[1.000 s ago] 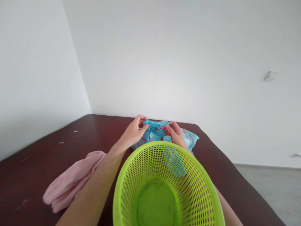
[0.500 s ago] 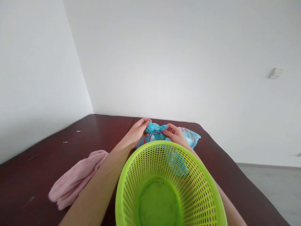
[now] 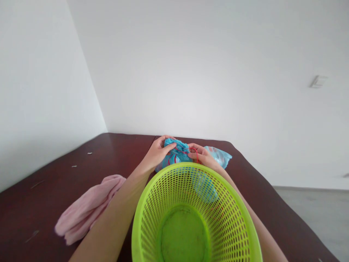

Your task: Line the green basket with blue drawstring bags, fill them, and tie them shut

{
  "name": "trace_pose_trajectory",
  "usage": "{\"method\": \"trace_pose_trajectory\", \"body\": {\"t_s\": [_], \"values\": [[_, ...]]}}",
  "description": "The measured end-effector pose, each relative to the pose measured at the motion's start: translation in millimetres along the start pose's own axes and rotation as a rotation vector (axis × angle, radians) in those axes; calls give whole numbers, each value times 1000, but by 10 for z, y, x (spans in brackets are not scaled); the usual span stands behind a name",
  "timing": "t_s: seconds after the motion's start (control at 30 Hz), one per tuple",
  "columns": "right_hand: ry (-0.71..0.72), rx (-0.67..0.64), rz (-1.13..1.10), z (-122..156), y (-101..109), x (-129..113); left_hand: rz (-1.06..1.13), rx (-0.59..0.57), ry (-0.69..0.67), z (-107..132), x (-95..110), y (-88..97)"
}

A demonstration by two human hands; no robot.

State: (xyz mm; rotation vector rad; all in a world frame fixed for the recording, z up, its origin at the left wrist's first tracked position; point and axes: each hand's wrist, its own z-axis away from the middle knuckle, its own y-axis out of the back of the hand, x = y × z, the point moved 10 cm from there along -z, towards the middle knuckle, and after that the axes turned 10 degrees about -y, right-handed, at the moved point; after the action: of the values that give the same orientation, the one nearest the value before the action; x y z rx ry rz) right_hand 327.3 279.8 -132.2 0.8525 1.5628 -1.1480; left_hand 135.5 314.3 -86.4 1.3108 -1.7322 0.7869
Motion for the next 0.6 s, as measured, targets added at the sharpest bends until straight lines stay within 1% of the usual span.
{"method": "trace_pose_trajectory", "body": {"t_s": [0.07,0.13,0.2,0.33,0.4,0.47,0.6], "values": [[-25,33,-21,-21,41,35,60,53,41,24,-30,38],[-38,62,-43,-17,49,55,135,65,74,39,-70,29],[-42,89,-30,12,32,59,171,28,91,43,-95,-25],[-40,110,30,76,-8,26,126,-106,92,52,-90,-189],[-45,107,26,76,3,7,143,-132,105,63,-94,-247],[-57,137,-19,55,74,-2,248,-99,126,67,-101,-257],[-44,232,-123,-2,292,-15,554,14,196,39,-109,-170]]}}
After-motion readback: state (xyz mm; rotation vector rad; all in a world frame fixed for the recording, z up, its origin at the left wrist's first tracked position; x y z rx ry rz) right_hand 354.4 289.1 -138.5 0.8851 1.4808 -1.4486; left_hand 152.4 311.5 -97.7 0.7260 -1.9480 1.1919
